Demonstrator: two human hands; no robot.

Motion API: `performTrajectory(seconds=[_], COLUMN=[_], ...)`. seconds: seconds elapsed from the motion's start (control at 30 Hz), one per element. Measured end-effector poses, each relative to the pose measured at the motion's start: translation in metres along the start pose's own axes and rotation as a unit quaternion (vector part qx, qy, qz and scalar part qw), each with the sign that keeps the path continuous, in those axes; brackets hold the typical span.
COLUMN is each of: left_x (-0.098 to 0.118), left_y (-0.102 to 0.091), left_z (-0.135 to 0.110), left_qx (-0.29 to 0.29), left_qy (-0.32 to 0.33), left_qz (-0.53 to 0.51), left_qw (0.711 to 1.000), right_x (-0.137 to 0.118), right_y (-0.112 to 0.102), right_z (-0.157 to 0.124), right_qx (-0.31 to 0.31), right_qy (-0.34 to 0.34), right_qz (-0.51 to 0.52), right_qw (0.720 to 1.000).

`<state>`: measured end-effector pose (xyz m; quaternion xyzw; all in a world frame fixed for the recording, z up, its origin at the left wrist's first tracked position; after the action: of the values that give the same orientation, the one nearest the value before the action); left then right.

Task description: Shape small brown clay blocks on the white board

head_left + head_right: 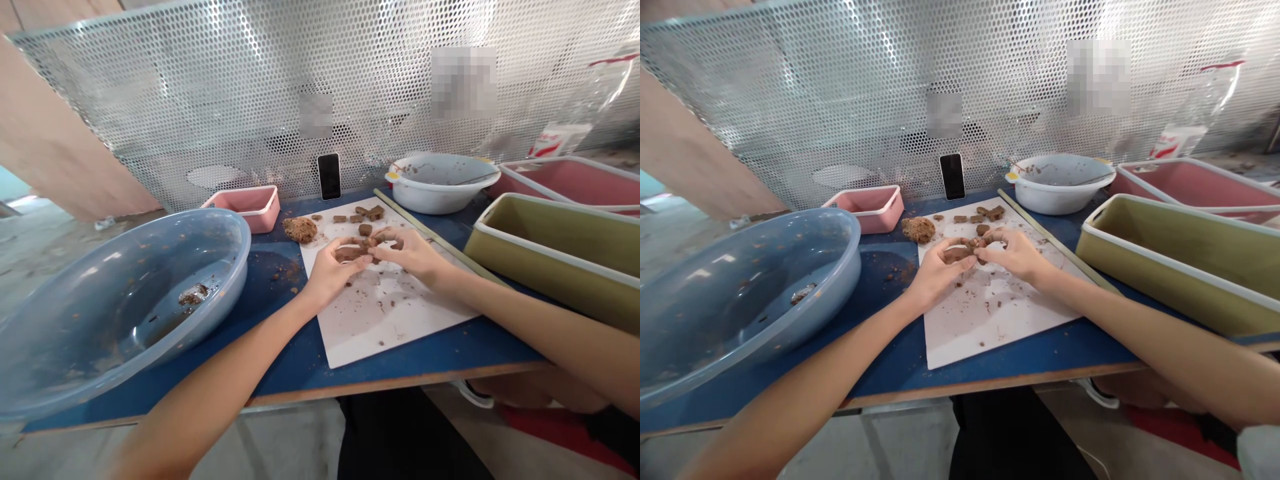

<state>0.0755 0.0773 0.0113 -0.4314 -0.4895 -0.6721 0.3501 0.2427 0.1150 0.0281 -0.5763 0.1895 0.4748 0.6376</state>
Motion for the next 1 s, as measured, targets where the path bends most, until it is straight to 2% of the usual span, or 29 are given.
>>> performTrajectory(seconds=[0.17,0.37,0.57,0.73,0.9,1.0], left_x=[0.000,-0.003,-0.005,-0.010,-0.016,-0.019], left_y=[-0.004,-0.007,-0.007,-0.011,-0.013,-0.013], left_z=[0.000,0.001,0.002,0.002,0.003,0.005], left_qx=[0.015,0.026,0.029,0.041,0.048,0.046], left_qy=[0.007,0.006,-0.012,-0.033,-0.048,-0.062], left_qz=[0.009,-0.019,-0.072,-0.097,-0.122,-0.157], left_qw=[1.000,0.999,0.997,0.994,0.990,0.985], right_x=[-0.004,-0.015,-0.006,-0.001,-0.005,-0.013], right_y=[0.004,0.004,-0.003,-0.004,-0.004,-0.007], right_z=[-0.003,-0.007,-0.002,0.000,0.000,-0.003], right_qx=[-0.021,-0.043,-0.006,-0.006,-0.022,-0.008], right_qy=[0.020,0.001,-0.012,-0.018,-0.031,-0.053], right_qz=[0.033,0.023,0.033,0.044,0.010,-0.034], right_qw=[0.999,0.999,0.999,0.999,0.999,0.998])
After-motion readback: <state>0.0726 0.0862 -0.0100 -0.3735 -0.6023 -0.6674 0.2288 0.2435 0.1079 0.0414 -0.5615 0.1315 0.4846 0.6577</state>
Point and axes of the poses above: each hand's wrist, its own z-axis towards the middle knuckle, its own y-axis out of the palm, x = y × z, the point moved 10 cm from there along z, towards the middle knuckle, and after that the axes turned 11 degrees about -z, right-handed, at the moved point
